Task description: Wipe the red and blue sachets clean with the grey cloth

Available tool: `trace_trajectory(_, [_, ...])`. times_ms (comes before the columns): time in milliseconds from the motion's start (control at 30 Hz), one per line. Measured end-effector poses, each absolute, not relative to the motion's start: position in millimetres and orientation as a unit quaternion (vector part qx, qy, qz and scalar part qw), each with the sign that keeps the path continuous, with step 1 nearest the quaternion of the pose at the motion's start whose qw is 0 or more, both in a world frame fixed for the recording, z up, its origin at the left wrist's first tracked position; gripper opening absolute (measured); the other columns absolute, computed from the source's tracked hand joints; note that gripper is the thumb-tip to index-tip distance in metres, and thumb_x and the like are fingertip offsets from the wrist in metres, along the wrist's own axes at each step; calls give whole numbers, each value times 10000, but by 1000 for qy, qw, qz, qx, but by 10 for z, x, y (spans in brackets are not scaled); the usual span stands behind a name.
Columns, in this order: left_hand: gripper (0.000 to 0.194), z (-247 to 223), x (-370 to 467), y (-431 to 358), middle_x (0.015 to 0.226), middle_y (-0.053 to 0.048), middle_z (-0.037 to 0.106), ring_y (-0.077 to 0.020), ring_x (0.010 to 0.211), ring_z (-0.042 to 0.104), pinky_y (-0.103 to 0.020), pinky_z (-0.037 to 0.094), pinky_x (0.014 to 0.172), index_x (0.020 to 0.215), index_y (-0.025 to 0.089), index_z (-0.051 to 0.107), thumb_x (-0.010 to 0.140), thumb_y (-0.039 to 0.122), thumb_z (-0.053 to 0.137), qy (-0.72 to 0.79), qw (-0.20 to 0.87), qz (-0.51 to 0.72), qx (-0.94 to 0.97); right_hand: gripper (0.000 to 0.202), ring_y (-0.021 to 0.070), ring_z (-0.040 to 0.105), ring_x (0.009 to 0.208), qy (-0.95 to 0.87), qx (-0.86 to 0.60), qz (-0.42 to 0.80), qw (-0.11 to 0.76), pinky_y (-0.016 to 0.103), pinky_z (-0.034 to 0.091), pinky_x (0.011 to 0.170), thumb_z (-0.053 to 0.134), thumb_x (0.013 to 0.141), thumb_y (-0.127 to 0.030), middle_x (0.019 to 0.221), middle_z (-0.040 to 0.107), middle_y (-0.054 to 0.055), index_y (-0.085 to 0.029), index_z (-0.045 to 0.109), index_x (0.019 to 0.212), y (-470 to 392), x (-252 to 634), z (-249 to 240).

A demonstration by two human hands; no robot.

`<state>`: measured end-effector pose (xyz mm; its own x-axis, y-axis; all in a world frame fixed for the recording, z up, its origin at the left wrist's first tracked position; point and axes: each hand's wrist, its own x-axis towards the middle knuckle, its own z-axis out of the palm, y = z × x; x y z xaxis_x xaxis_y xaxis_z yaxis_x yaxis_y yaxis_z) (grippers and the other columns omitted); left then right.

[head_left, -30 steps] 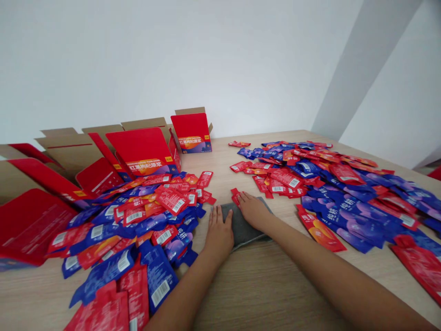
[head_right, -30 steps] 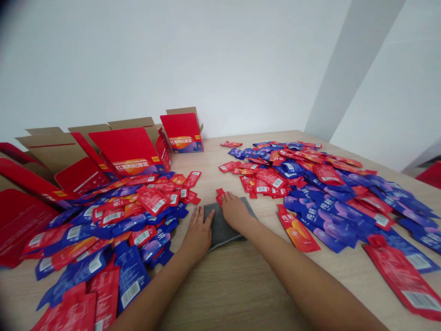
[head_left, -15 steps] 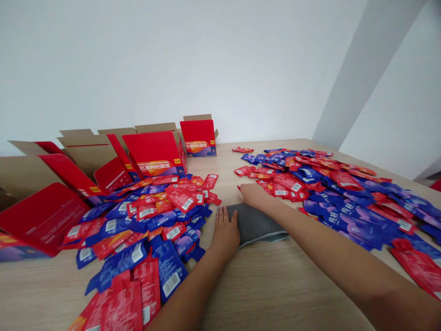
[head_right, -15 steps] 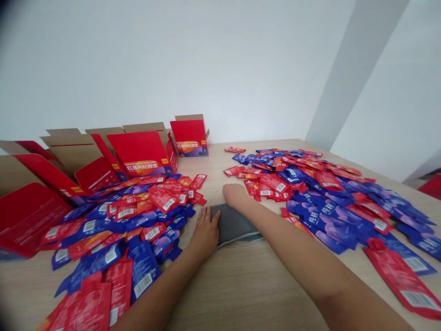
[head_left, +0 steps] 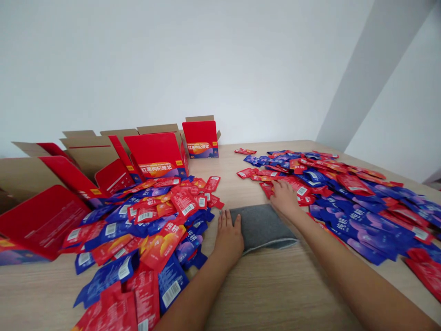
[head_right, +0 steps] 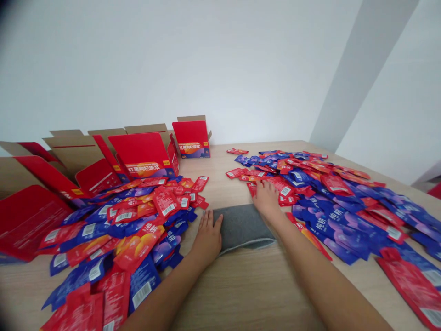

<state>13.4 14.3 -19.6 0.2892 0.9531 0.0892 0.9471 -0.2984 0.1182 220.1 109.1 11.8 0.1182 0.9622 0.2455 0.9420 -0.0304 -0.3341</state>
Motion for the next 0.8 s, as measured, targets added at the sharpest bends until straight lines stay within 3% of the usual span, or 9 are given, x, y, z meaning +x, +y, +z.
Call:
trace_trajectory(133, [530, -227, 133, 155, 1465, -215, 276, -349, 1363, 196, -483, 252, 1074, 1370, 139, 407, 842, 173, 383, 597, 23, 74, 799, 514, 345, 274, 1323, -637, -756, -106, 106, 499, 254, 1021, 437, 833, -176, 1437, 346, 185, -129, 435, 1345, 1013, 2514, -179])
trace_trajectory(233, [536, -234, 126, 156, 1472, -206, 268, -341, 1368, 189, -483, 249, 1076, 1374, 144, 399, 839, 175, 388, 595, 19, 69, 800, 445, 317, 320, 1310, -657, -732, -153, 95, 479, 262, 1017, 371, 879, -180, 1415, 397, 160, -198, 501, 1304, 1011, 2572, -285])
trace_trajectory(400, [539, -204, 126, 152, 1471, -198, 279, -336, 1366, 194, -479, 246, 1081, 1380, 137, 389, 841, 167, 382, 596, 22, 56, 800, 449, 270, 429, 1245, -676, -711, -138, 134, 411, 331, 997, 314, 883, -152, 1336, 495, 172, -109, 519, 1280, 993, 2571, -220])
trace_trajectory(500, [536, -194, 124, 155, 1468, -202, 281, -336, 1364, 195, -479, 250, 1081, 1378, 133, 391, 842, 158, 377, 598, 22, 53, 800, 443, 245, 490, 1191, -685, -688, -117, 212, 396, 367, 979, 312, 864, -139, 1283, 550, 156, -90, 551, 1234, 975, 2620, -82])
trace_trajectory(667, [541, -207, 118, 155, 1460, -218, 286, -337, 1358, 197, -465, 248, 1086, 1371, 107, 397, 832, 145, 371, 591, 11, 57, 805, 395, 240, 583, 1044, -632, -633, -72, 441, 388, 428, 904, 328, 880, -269, 1122, 650, 119, -148, 622, 1115, 934, 2644, 277])
trace_trajectory(800, [565, -239, 123, 158, 1439, -248, 300, -322, 1356, 215, -445, 254, 1094, 1361, -11, 363, 810, 116, 347, 597, -3, 53, 801, 337, 218, 624, 765, -567, -588, 123, 563, 342, 483, 708, 443, 804, -419, 823, 689, 63, -173, 654, 895, 892, 2484, 496])
